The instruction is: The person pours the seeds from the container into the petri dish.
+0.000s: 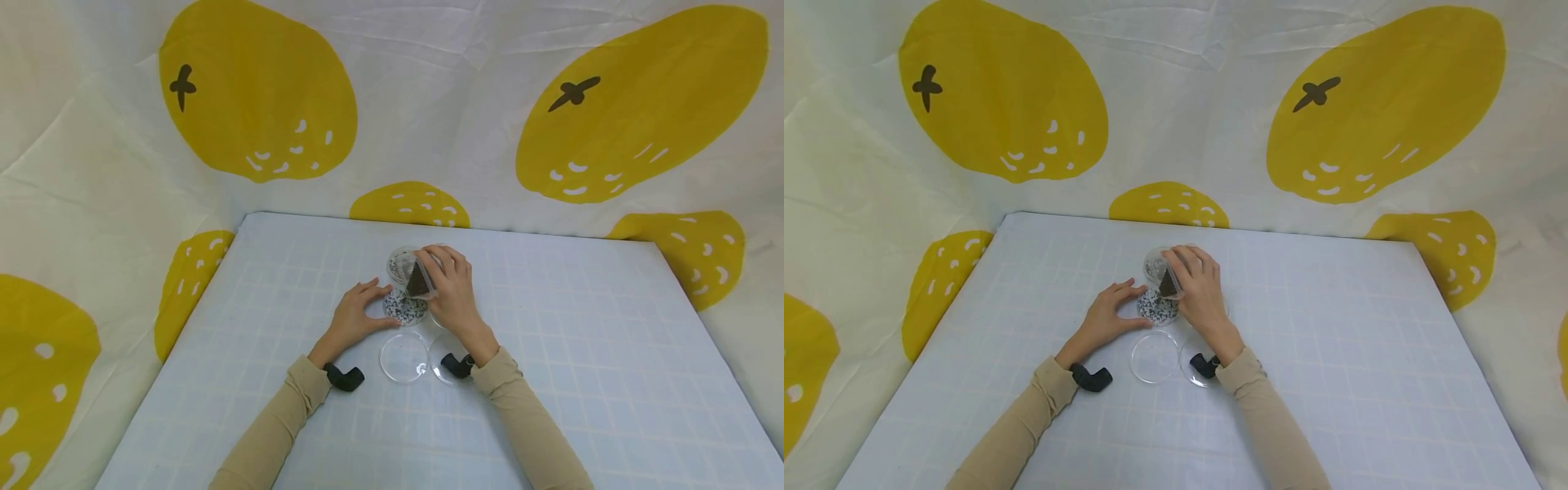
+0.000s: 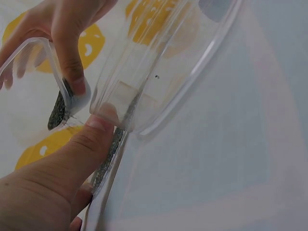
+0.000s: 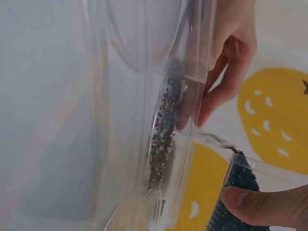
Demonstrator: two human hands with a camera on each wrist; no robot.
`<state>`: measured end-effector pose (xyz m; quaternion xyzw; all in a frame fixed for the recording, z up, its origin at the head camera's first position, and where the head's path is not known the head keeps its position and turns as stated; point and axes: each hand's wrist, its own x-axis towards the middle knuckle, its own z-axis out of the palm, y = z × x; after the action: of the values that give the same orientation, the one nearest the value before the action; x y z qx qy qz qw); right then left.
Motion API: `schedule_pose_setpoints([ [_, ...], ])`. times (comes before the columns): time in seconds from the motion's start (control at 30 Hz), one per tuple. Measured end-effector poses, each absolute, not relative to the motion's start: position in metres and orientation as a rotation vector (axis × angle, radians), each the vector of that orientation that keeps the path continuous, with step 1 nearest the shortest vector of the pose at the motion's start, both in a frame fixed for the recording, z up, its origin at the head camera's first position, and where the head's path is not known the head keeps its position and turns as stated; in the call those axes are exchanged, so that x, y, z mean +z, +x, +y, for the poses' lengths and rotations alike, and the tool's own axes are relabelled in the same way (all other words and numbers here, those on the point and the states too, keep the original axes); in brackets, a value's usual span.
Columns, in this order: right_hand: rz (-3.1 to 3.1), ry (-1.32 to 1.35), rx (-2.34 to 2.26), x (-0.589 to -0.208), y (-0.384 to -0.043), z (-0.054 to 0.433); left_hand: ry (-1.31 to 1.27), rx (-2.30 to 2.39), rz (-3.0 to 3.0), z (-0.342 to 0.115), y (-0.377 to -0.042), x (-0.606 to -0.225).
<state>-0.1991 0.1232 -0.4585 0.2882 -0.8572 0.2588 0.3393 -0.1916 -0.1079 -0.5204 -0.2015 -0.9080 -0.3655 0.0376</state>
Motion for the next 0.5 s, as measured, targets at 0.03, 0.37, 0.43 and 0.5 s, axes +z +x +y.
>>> schedule_pose_setpoints([
  [0.03, -2.226, 0.744, 0.673, -0.459, -0.200, 0.124, -0.619, -1.121, -2.785, -0.108, -0.192, -0.520],
  [0.37, -2.195, 0.726, 0.665, -0.459, -0.203, 0.134, -0.623, -1.122, -2.770, -0.108, -0.191, -0.520],
  [0.43, -2.189, 0.725, 0.664, -0.460, -0.204, 0.136, -0.624, -1.125, -2.767, -0.108, -0.191, -0.519],
  [0.5, -2.187, 0.724, 0.671, -0.460, -0.204, 0.137, -0.624, -1.124, -2.768, -0.108, -0.191, -0.519],
])
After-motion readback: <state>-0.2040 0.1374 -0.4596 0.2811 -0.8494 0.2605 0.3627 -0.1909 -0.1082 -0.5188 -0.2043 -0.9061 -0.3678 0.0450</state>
